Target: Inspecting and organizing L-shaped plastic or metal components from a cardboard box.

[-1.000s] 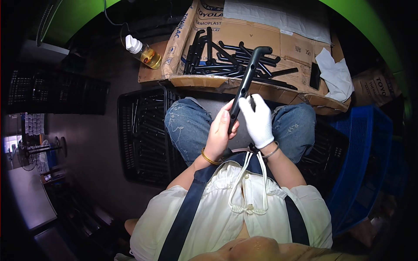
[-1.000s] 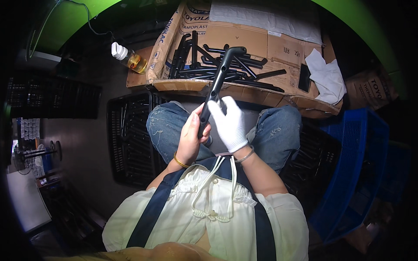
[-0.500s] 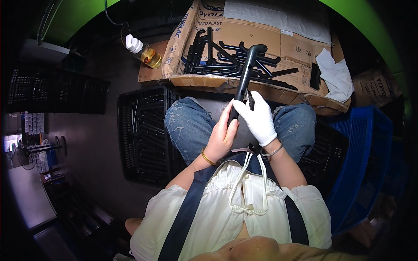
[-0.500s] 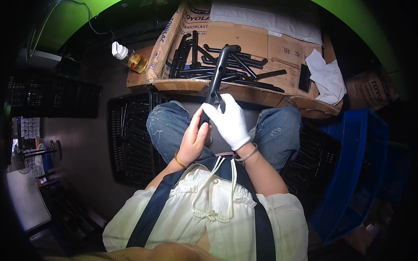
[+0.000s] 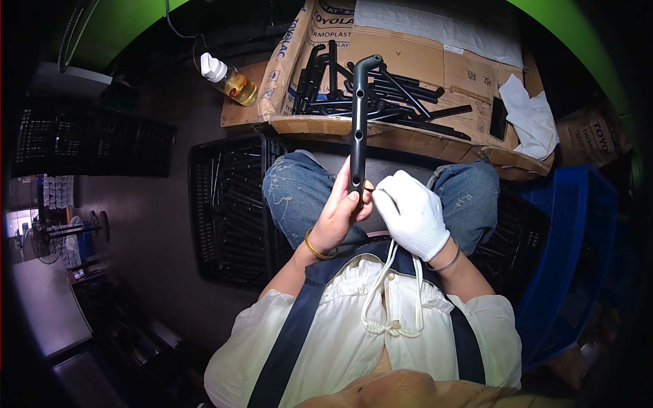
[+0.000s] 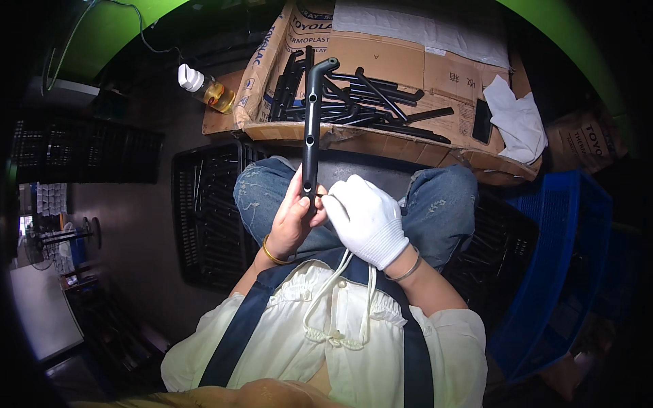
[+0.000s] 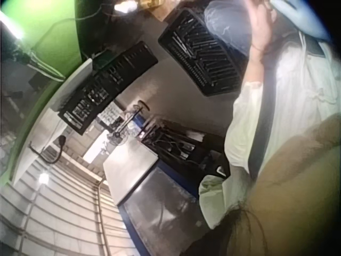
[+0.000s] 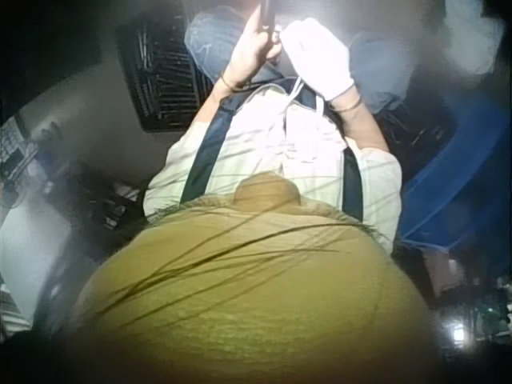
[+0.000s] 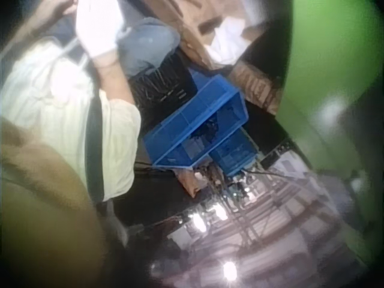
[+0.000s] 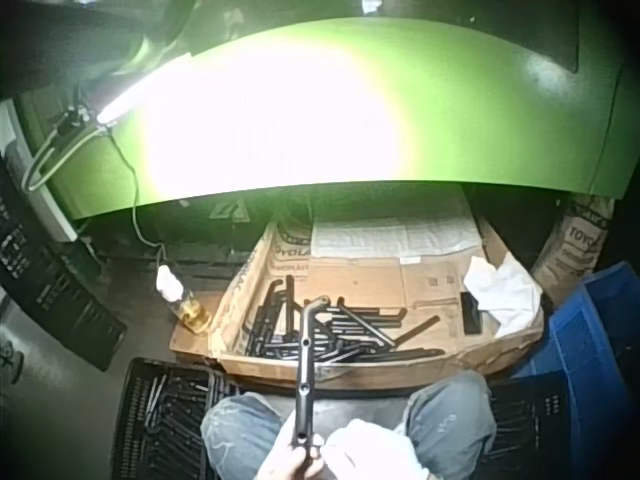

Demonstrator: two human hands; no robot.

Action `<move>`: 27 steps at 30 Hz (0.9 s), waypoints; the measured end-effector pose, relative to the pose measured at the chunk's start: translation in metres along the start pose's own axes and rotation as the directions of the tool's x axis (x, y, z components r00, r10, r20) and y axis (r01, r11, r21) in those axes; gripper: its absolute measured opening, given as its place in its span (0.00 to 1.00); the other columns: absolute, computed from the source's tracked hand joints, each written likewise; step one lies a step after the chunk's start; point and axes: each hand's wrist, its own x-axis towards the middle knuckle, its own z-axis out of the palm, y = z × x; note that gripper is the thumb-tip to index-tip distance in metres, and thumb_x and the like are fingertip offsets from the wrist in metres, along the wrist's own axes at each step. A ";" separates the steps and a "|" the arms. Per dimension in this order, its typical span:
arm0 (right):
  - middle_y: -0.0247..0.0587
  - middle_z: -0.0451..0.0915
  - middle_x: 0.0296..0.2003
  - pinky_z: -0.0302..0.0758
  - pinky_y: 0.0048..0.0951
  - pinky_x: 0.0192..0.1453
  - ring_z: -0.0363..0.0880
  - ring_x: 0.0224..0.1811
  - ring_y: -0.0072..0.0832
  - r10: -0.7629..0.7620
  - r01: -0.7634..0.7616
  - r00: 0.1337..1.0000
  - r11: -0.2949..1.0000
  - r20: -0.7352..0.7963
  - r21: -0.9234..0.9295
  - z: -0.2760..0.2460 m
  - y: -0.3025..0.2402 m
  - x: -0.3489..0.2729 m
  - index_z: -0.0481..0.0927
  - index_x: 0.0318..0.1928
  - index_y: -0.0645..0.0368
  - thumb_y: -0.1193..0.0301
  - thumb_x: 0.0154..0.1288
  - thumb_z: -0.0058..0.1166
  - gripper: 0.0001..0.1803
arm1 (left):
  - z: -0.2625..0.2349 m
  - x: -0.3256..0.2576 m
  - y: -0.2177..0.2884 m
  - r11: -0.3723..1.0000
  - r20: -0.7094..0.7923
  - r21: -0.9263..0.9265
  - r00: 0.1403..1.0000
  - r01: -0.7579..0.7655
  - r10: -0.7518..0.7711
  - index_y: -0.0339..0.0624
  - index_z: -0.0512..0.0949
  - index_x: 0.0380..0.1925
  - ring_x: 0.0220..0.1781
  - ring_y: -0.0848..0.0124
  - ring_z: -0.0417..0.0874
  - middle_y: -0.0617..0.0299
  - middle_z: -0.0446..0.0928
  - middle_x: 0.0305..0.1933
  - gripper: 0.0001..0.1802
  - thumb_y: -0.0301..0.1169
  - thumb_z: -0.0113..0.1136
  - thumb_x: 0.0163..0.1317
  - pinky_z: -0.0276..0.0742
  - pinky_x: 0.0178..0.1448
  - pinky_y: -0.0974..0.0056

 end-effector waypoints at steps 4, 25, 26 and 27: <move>0.40 0.74 0.25 0.76 0.37 0.31 0.79 0.28 0.38 0.018 -0.018 1.000 1.000 0.019 0.006 0.001 -0.003 -0.001 0.79 0.33 0.53 0.67 0.65 0.56 0.06 | 0.001 -0.001 0.001 0.997 0.022 0.074 1.000 -0.010 0.008 0.48 0.35 0.77 0.29 0.78 0.62 0.61 0.66 0.45 0.40 0.32 0.43 0.72 0.62 0.34 0.74; 0.41 0.79 0.27 0.77 0.37 0.29 0.82 0.27 0.41 0.069 -0.069 0.995 0.998 0.069 -0.006 0.011 -0.001 -0.005 0.82 0.35 0.56 0.67 0.64 0.58 0.06 | 0.007 0.000 -0.001 0.977 -0.077 0.211 0.996 -0.019 0.035 0.45 0.39 0.77 0.31 0.81 0.63 0.63 0.67 0.46 0.39 0.30 0.44 0.72 0.62 0.35 0.76; 0.41 0.79 0.28 0.77 0.37 0.29 0.82 0.27 0.42 0.069 -0.069 0.996 0.998 0.063 -0.004 0.012 0.000 -0.005 0.82 0.34 0.56 0.67 0.64 0.58 0.06 | 0.009 0.000 -0.001 0.976 -0.114 0.216 0.992 -0.019 0.045 0.43 0.40 0.77 0.31 0.81 0.63 0.63 0.67 0.43 0.40 0.34 0.47 0.70 0.61 0.34 0.76; 0.41 0.79 0.28 0.77 0.37 0.29 0.82 0.27 0.42 0.071 -0.070 0.996 0.998 0.062 -0.005 0.014 0.002 -0.006 0.82 0.34 0.56 0.67 0.64 0.58 0.06 | 0.009 0.000 -0.001 0.976 -0.113 0.216 0.993 -0.018 0.044 0.43 0.40 0.77 0.31 0.81 0.63 0.63 0.67 0.43 0.40 0.34 0.47 0.70 0.61 0.34 0.76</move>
